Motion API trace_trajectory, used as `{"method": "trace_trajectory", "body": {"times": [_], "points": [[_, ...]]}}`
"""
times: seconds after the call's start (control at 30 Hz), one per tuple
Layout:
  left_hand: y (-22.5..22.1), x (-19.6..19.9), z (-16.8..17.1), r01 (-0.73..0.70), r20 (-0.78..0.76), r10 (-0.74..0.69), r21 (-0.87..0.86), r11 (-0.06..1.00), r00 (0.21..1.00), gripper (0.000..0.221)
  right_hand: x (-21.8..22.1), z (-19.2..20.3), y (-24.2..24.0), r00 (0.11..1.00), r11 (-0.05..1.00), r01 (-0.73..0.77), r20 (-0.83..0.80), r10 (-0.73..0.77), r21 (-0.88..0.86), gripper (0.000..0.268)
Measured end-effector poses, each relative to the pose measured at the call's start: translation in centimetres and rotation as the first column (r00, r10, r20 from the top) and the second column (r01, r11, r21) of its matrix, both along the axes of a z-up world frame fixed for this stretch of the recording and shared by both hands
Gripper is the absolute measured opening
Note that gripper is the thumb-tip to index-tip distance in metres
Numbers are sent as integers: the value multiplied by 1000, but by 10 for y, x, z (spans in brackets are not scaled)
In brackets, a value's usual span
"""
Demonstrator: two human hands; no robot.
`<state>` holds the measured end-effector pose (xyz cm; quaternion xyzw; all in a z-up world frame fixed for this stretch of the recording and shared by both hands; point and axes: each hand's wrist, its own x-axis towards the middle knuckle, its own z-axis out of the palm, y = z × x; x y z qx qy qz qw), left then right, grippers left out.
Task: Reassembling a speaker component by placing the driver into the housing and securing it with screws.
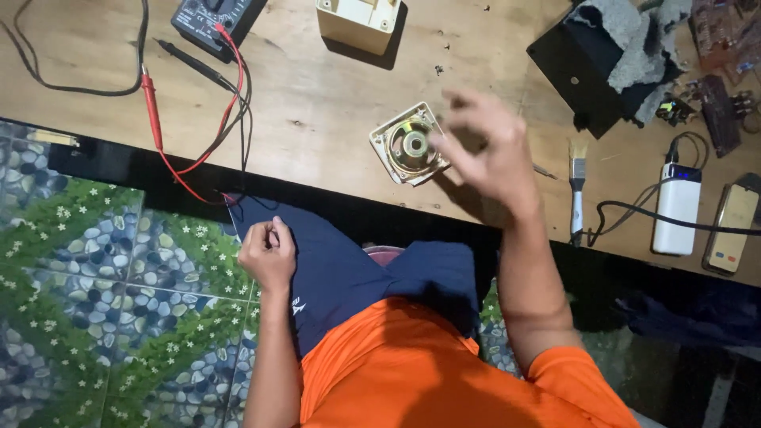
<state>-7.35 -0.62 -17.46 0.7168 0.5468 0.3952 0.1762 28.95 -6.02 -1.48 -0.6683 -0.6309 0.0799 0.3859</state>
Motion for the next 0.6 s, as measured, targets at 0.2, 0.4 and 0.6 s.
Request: {"method": "trace_trajectory", "body": {"times": [0.2,0.4,0.6], "points": [[-1,8,17,5,-61,-7,-39,999,998,20,35,-2,105,971,998,-67,233,60,23,81],[-3,6,27,-6,-53,4,-47,999,999,18,26,-15,159,971,999,-16,240,6,43,69],[-1,3,29,-16,-33,13,-63,998,999,18,40,30,145,952,992,-32,305,-6,121,52]]}}
